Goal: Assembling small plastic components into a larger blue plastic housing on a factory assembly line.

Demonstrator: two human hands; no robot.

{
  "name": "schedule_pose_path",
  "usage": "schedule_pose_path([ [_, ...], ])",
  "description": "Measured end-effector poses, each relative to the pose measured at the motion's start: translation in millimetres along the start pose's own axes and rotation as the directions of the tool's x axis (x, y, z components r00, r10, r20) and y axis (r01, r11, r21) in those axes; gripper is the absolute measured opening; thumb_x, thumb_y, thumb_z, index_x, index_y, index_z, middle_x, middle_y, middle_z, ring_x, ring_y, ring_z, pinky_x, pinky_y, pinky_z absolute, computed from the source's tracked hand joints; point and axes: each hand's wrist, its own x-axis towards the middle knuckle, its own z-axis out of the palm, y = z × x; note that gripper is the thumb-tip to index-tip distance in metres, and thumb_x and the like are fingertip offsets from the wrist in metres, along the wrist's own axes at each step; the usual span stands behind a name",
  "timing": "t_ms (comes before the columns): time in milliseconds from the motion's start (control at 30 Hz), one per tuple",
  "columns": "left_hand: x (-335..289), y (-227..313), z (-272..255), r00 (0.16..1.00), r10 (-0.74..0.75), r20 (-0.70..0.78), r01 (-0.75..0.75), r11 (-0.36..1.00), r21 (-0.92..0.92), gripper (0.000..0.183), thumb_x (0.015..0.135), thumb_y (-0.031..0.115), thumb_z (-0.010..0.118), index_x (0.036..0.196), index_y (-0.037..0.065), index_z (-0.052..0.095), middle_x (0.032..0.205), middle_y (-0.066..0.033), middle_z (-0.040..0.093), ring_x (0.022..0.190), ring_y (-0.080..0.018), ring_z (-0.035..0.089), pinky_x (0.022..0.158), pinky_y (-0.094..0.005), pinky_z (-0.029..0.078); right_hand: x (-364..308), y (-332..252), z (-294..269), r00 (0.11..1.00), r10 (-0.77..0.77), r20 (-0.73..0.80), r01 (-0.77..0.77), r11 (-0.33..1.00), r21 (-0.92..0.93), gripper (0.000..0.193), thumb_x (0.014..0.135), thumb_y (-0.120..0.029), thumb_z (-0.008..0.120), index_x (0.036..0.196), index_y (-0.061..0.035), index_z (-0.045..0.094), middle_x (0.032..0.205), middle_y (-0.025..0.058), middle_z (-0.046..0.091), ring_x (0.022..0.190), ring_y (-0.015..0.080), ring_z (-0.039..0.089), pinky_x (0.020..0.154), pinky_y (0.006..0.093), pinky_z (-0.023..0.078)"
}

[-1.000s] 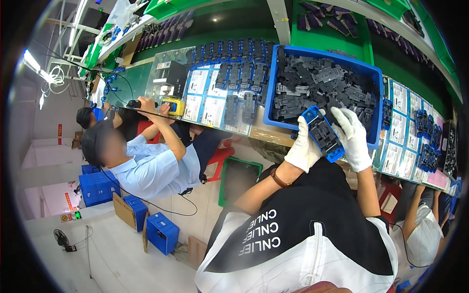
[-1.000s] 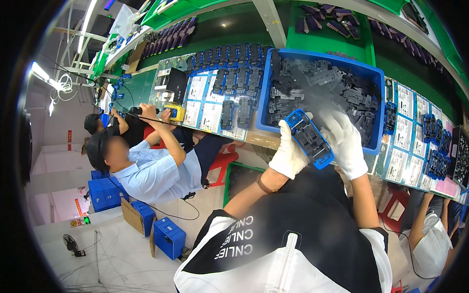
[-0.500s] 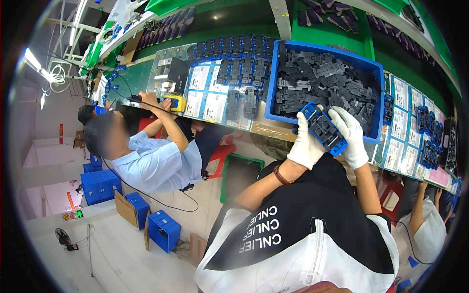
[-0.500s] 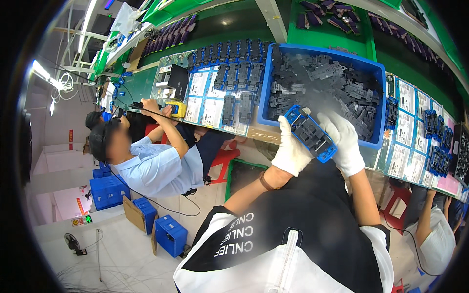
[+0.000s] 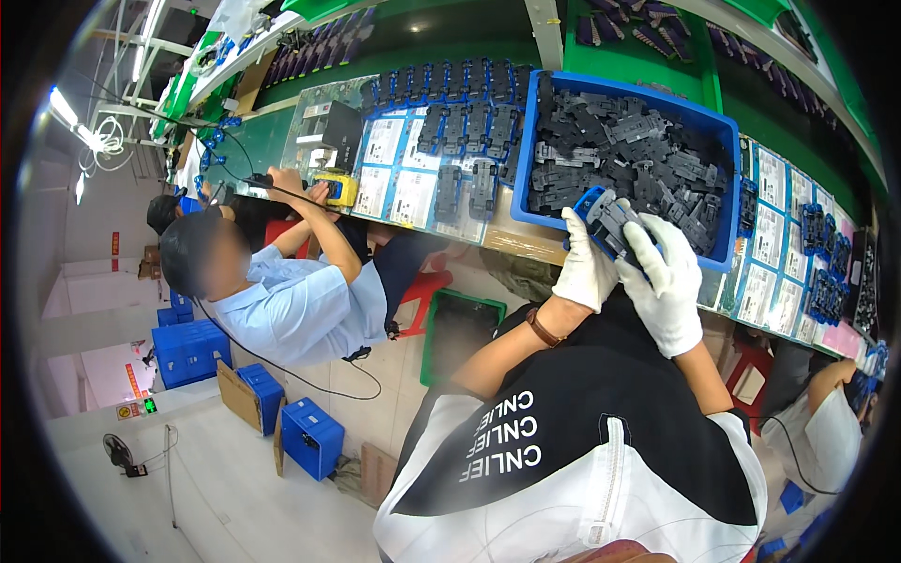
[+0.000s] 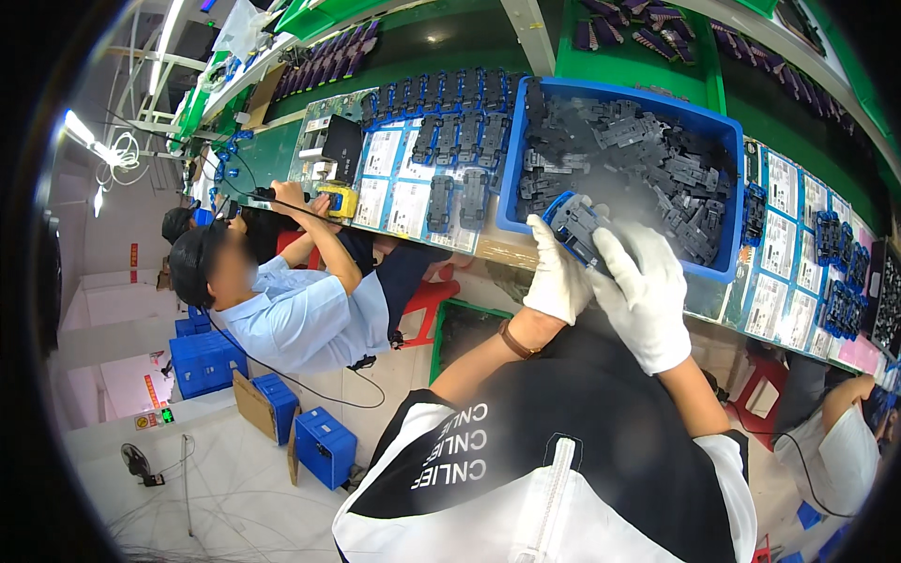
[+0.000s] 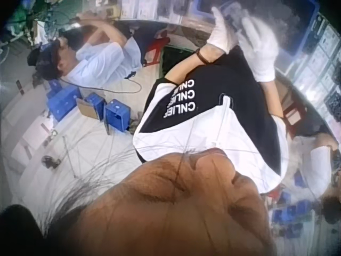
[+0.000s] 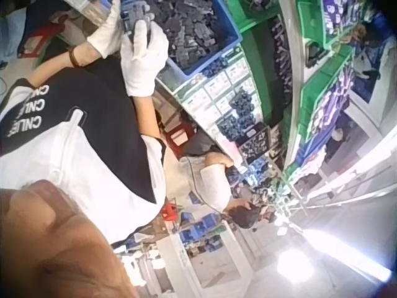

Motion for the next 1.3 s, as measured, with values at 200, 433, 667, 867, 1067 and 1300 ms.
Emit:
schedule_pose_path([
  [200, -3, 0, -9, 0.990, 0.063, 0.127, -0.072, 0.995, 0.066, 0.077, 0.079, 0.068, 0.043, 0.132, 0.013, 0.039, 0.126, -0.0062, 0.049, 0.119, -0.0205, 0.046, 0.105, -0.0369, 0.035, -4, -6, 18, 1.000, 0.019, -0.024, -0.021, 0.998, -0.060, 0.063, 0.058, -0.010, 0.076, 0.116, -0.0141, 0.054, 0.109, 0.0149, 0.055, 0.092, 0.0338, 0.057, 0.079, 0.0407, 0.049],
  [433, -11, 5, 0, 0.994, 0.052, 0.096, -0.060, 0.995, 0.078, 0.055, 0.089, 0.049, 0.049, 0.129, 0.011, 0.042, 0.125, -0.0058, 0.051, 0.115, -0.0179, 0.048, 0.101, -0.0336, 0.039, -4, -10, 27, 0.998, 0.031, -0.057, -0.042, 0.979, -0.199, 0.062, 0.061, -0.013, 0.076, 0.119, -0.0164, 0.054, 0.115, 0.0160, 0.054, 0.097, 0.0345, 0.056, 0.083, 0.0410, 0.048],
  [667, -5, 16, -6, 0.986, 0.139, -0.093, -0.138, 0.990, 0.019, 0.044, 0.087, 0.012, 0.061, 0.127, 0.016, 0.045, 0.115, -0.0055, 0.053, 0.109, -0.0244, 0.051, 0.093, -0.0430, 0.045, -11, -2, 14, 0.826, 0.551, 0.117, -0.544, 0.727, 0.419, 0.049, 0.075, -0.009, 0.069, 0.122, -0.0029, 0.053, 0.119, 0.0114, 0.053, 0.108, 0.0225, 0.054, 0.089, 0.0329, 0.046],
  [867, -4, 20, -5, 0.978, 0.185, -0.094, -0.181, 0.982, 0.051, 0.044, 0.086, 0.009, 0.062, 0.126, 0.014, 0.045, 0.109, -0.0059, 0.055, 0.104, -0.0252, 0.054, 0.092, -0.0433, 0.046, -25, 2, 30, 0.564, 0.596, 0.571, -0.720, 0.018, 0.694, 0.058, 0.079, -0.015, 0.070, 0.128, 0.0036, 0.044, 0.110, 0.0086, 0.057, 0.083, 0.0112, 0.056, 0.070, 0.0258, 0.051],
  [1067, -4, 22, -5, 0.961, 0.258, -0.101, -0.247, 0.963, 0.110, 0.039, 0.088, 0.008, 0.058, 0.125, 0.011, 0.045, 0.105, -0.0065, 0.056, 0.101, -0.0244, 0.056, 0.088, -0.0398, 0.049, -22, -9, 42, 0.526, 0.671, 0.523, -0.700, -0.009, 0.715, 0.052, 0.081, -0.011, 0.066, 0.126, 0.0040, 0.046, 0.108, 0.0093, 0.058, 0.079, 0.0096, 0.056, 0.068, 0.0236, 0.052],
  [1300, -2, 27, -12, 0.935, 0.324, -0.141, -0.251, 0.890, 0.380, 0.033, 0.091, 0.011, 0.055, 0.122, 0.008, 0.044, 0.105, -0.0071, 0.056, 0.093, -0.0182, 0.059, 0.082, -0.0337, 0.050, -23, -8, 53, 0.573, 0.654, 0.494, -0.666, 0.021, 0.745, 0.052, 0.082, -0.012, 0.066, 0.128, 0.0035, 0.045, 0.098, 0.0066, 0.059, 0.076, 0.0074, 0.055, 0.066, 0.0223, 0.051],
])
